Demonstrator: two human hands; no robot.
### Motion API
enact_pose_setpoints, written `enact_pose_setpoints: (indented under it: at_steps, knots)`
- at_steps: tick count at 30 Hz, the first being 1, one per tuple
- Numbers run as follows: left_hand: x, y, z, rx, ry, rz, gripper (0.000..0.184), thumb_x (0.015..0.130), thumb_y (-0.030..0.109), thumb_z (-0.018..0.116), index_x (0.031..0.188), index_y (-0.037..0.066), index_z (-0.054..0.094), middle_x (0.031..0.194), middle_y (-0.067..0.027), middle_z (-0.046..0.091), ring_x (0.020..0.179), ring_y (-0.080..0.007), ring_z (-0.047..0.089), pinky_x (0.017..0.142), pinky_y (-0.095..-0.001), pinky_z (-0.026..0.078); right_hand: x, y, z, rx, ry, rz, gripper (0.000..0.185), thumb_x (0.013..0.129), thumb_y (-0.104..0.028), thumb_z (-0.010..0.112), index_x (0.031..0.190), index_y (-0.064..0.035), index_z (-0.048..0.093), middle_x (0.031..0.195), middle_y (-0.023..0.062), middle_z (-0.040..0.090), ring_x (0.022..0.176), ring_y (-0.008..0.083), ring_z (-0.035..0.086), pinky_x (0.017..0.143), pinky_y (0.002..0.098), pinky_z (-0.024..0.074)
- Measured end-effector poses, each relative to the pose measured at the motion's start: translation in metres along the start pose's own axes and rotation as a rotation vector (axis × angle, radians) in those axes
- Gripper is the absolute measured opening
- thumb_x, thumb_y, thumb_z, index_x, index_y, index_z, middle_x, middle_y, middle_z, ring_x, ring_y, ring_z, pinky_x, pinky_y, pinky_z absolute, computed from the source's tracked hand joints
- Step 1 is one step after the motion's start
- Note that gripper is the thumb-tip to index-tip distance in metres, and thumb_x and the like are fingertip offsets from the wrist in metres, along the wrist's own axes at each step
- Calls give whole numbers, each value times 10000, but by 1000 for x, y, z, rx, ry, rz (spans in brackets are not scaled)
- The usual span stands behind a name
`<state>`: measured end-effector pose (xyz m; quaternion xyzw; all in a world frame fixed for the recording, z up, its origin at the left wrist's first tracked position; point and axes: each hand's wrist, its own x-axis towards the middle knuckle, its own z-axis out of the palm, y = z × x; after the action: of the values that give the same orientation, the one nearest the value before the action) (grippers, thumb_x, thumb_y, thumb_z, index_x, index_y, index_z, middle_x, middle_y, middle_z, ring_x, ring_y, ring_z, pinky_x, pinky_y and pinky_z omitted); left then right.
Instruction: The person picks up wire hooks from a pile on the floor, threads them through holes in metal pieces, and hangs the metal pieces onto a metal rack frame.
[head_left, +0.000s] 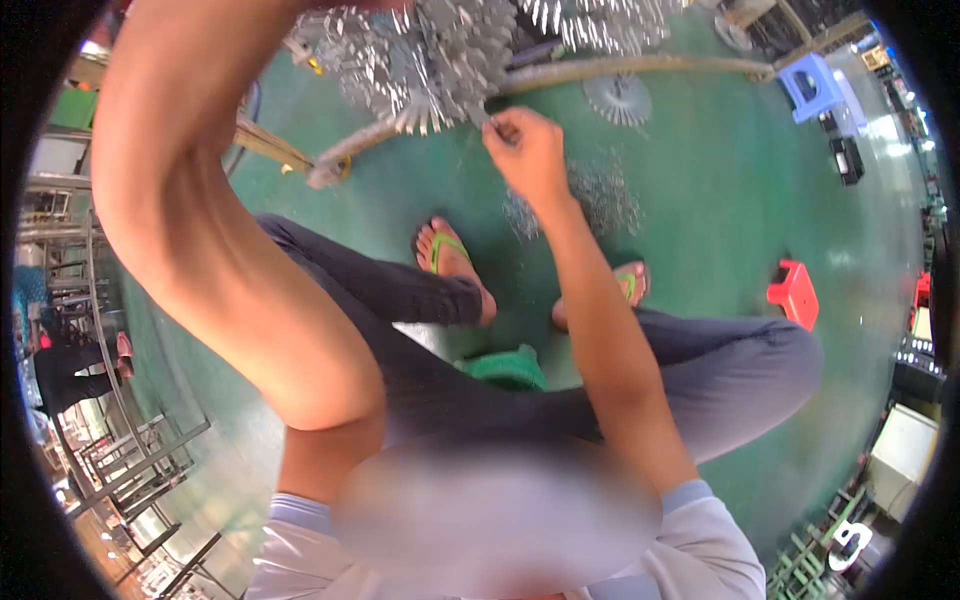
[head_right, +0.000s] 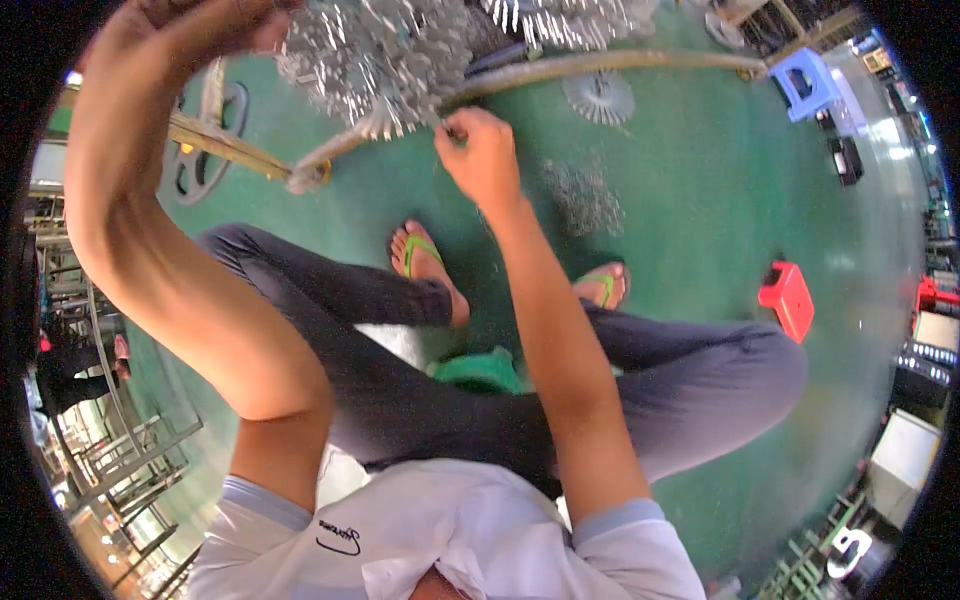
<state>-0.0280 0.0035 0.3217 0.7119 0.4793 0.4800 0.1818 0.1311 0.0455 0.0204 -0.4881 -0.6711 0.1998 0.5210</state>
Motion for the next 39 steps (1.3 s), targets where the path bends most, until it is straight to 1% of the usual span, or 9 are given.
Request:
enact_pose_setpoints:
  at_steps: [4, 7, 13, 16, 20, 21, 28, 33, 39]
  knots:
    - [-57, -86, 48, -288, -649, -554, 177, 812, -1, 736, 968, -85, 722, 830, -146, 754, 750, -199, 770, 715, -294, 589, 4, 4, -36, 16, -94, 102, 167, 837, -147, 804, 900, -2, 751, 749, 66, 730, 640, 96, 631, 629, 282, 518]
    - [-114, -180, 163, -95, -925, -936, 172, 850, -21, 747, 962, -144, 700, 906, -227, 762, 789, -277, 785, 697, -333, 639, 11, 2, -63, -83, -162, 150, 184, 834, -169, 810, 885, -2, 753, 730, 52, 725, 629, 82, 610, 620, 275, 509]
    - [-200, -232, 295, -739, -522, -1223, 225, 924, 55, 704, 729, -58, 706, 686, -119, 729, 640, -192, 742, 576, -307, 605, 8, 3, -81, -91, -153, 191, 182, 829, -170, 807, 854, -1, 745, 690, 32, 698, 588, 72, 547, 575, 273, 469]
    - [-184, -222, 282, -369, -442, -1124, 324, 1007, 147, 623, 762, -54, 693, 722, -102, 722, 607, -172, 692, 531, -321, 545, 2, 4, -80, -44, -131, 209, 161, 806, -129, 807, 795, 2, 713, 650, 21, 663, 576, 66, 523, 550, 267, 448]
    - [-147, -176, 230, -495, 555, -518, 329, 1015, 286, 653, 879, -13, 671, 782, -72, 681, 650, -128, 595, 614, -309, 475, -15, 13, -62, -49, -76, 76, 252, 702, -183, 855, 747, -24, 666, 681, 96, 672, 567, 213, 642, 581, 358, 519]
    - [-141, -164, 218, -414, 589, -391, 296, 993, 265, 698, 920, -22, 697, 799, -61, 674, 699, -117, 605, 622, -281, 473, -21, 10, -56, -25, -67, 50, 266, 687, -178, 861, 744, -28, 649, 684, 99, 667, 569, 224, 644, 577, 363, 518]
    - [-132, -152, 165, -76, 444, -6, 305, 857, 95, 841, 1129, -2, 743, 980, -77, 702, 832, -126, 660, 731, -244, 528, -38, -6, -17, 73, -41, -44, 293, 701, -151, 848, 760, -41, 583, 689, 119, 636, 617, 307, 652, 573, 397, 511]
    - [-141, -168, 164, -161, 478, -72, 258, 760, 39, 808, 1010, -2, 754, 947, -101, 730, 801, -189, 690, 696, -320, 554, -39, -11, -8, 28, -20, -51, 289, 716, -160, 839, 782, -48, 581, 683, 111, 618, 607, 302, 638, 559, 401, 497]
    - [-142, -177, 149, -32, 326, -127, 153, 829, 39, 799, 973, -9, 781, 910, -110, 738, 764, -176, 706, 701, -301, 561, -49, -10, -1, 56, -42, 57, 226, 770, -162, 811, 851, -59, 627, 723, 109, 637, 644, 299, 646, 579, 399, 500]
